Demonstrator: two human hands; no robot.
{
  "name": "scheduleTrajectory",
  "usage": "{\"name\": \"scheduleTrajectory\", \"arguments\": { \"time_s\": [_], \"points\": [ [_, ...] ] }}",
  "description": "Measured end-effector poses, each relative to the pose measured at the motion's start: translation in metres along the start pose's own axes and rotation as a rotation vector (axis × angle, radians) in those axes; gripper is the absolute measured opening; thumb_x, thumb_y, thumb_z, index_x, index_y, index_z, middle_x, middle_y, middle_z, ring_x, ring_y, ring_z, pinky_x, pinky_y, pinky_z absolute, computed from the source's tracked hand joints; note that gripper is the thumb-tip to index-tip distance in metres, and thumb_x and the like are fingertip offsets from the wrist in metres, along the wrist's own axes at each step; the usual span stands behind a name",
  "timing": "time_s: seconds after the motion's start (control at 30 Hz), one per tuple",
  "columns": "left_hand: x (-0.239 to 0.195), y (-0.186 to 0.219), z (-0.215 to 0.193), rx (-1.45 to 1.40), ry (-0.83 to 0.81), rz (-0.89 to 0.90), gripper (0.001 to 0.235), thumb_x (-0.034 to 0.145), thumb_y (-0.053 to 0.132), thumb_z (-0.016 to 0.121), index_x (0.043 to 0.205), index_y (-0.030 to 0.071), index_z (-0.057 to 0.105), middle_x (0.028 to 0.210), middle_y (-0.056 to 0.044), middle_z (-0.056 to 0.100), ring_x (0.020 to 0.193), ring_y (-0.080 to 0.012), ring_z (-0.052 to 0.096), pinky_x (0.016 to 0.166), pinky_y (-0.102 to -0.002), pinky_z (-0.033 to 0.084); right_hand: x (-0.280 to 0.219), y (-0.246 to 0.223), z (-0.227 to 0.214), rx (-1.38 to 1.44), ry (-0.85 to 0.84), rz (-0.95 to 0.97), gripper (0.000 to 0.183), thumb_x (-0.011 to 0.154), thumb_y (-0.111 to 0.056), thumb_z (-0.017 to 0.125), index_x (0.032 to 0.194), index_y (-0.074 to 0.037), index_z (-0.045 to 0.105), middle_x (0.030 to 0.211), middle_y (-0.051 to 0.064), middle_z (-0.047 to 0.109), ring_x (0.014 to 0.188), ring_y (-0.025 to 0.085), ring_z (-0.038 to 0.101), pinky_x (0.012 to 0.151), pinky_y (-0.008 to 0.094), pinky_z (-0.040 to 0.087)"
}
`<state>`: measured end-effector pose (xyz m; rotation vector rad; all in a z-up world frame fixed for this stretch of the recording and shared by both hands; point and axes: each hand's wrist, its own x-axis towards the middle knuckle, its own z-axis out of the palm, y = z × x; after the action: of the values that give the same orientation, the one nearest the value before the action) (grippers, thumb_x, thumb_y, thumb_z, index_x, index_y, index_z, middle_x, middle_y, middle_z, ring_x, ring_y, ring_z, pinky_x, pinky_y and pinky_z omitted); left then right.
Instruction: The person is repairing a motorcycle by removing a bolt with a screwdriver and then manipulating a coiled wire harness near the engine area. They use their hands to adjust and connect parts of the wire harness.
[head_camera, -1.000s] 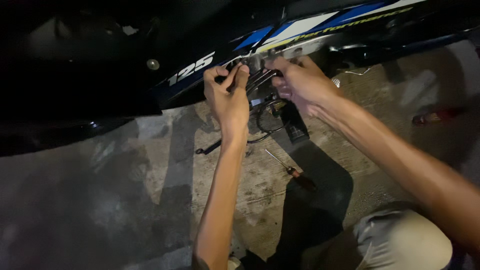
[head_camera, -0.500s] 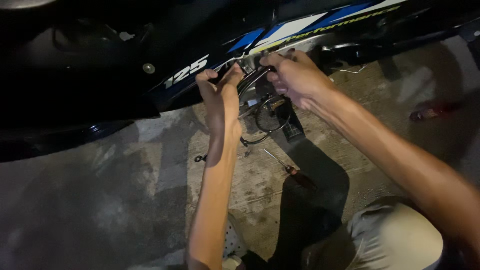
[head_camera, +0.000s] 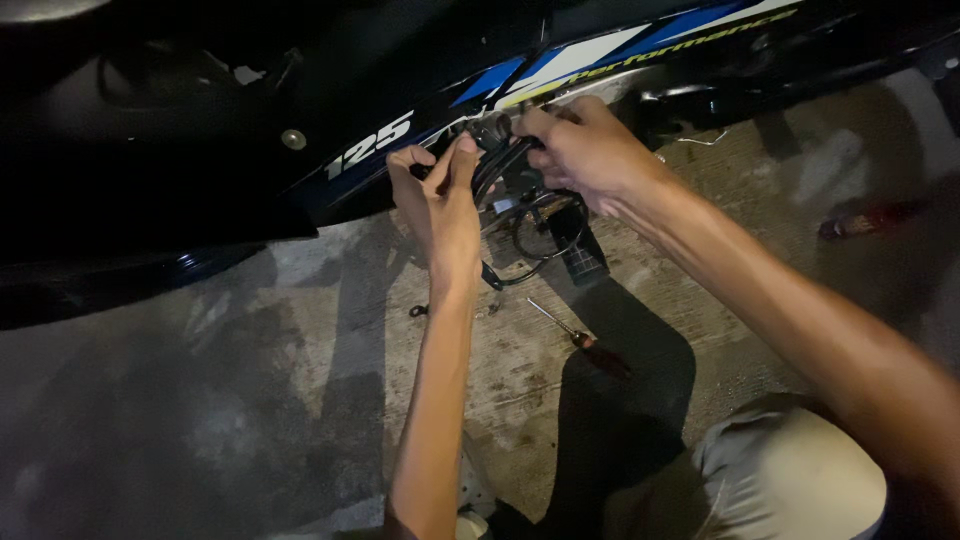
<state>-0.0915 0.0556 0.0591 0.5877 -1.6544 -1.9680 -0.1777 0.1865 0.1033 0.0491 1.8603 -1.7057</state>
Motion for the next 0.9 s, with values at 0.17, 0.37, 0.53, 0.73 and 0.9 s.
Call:
{"name": "scheduleTrajectory", "arguments": {
  "time_s": [0.17,0.37,0.53,0.73,0.9],
  "points": [
    [0.0,-0.003,-0.001,0.012,-0.006,0.131,0.037,0.1,0.02,0.073,0.108,0.007,0.039,0.119,-0.029,0.075,0.11,-0.0256,0.074,0.096,-0.031,0.057,-0.003,0.002,0.0,0.01,-0.01,0.0,0.027,0.097,-0.026,0.061,0.109,-0.002,0.053,0.069,0.0,0.051,0.066,0.013,0.054,0.077,0.033,0.054],
    [-0.003,0.008,0.003,-0.01,0.023,-0.017,0.036,0.094,0.02,0.071,0.104,0.012,0.037,0.116,-0.023,0.073,0.1,-0.022,0.073,0.075,-0.033,0.065,-0.006,-0.001,0.001,-0.01,0.022,0.035,0.032,0.096,-0.025,0.065,0.113,-0.001,0.053,0.072,0.0,0.052,0.065,0.011,0.052,0.075,0.031,0.054],
    [-0.003,0.013,0.009,-0.015,0.042,-0.069,0.039,0.093,0.02,0.071,0.105,0.011,0.035,0.12,-0.022,0.073,0.104,-0.0237,0.072,0.078,-0.037,0.062,-0.003,0.001,-0.002,0.001,0.028,0.019,0.033,0.096,-0.026,0.06,0.118,-0.001,0.056,0.075,0.001,0.055,0.064,0.008,0.052,0.067,0.027,0.052],
    [0.001,0.001,0.002,0.181,0.063,-0.081,0.038,0.097,0.019,0.071,0.113,0.013,0.037,0.12,-0.021,0.074,0.115,-0.0225,0.067,0.103,-0.041,0.044,0.003,0.004,-0.004,0.181,-0.017,-0.012,0.032,0.095,-0.014,0.066,0.117,0.002,0.05,0.075,0.003,0.053,0.058,0.007,0.043,0.048,0.025,0.032],
    [0.017,-0.004,-0.003,-0.057,-0.028,-0.131,0.037,0.091,0.007,0.073,0.111,0.009,0.042,0.114,-0.022,0.072,0.108,-0.0249,0.069,0.103,-0.036,0.051,0.009,0.004,-0.006,0.196,-0.04,-0.014,0.017,0.095,-0.013,0.064,0.106,0.0,0.059,0.066,-0.001,0.048,0.055,0.006,0.042,0.048,0.024,0.033]
  ]
}}
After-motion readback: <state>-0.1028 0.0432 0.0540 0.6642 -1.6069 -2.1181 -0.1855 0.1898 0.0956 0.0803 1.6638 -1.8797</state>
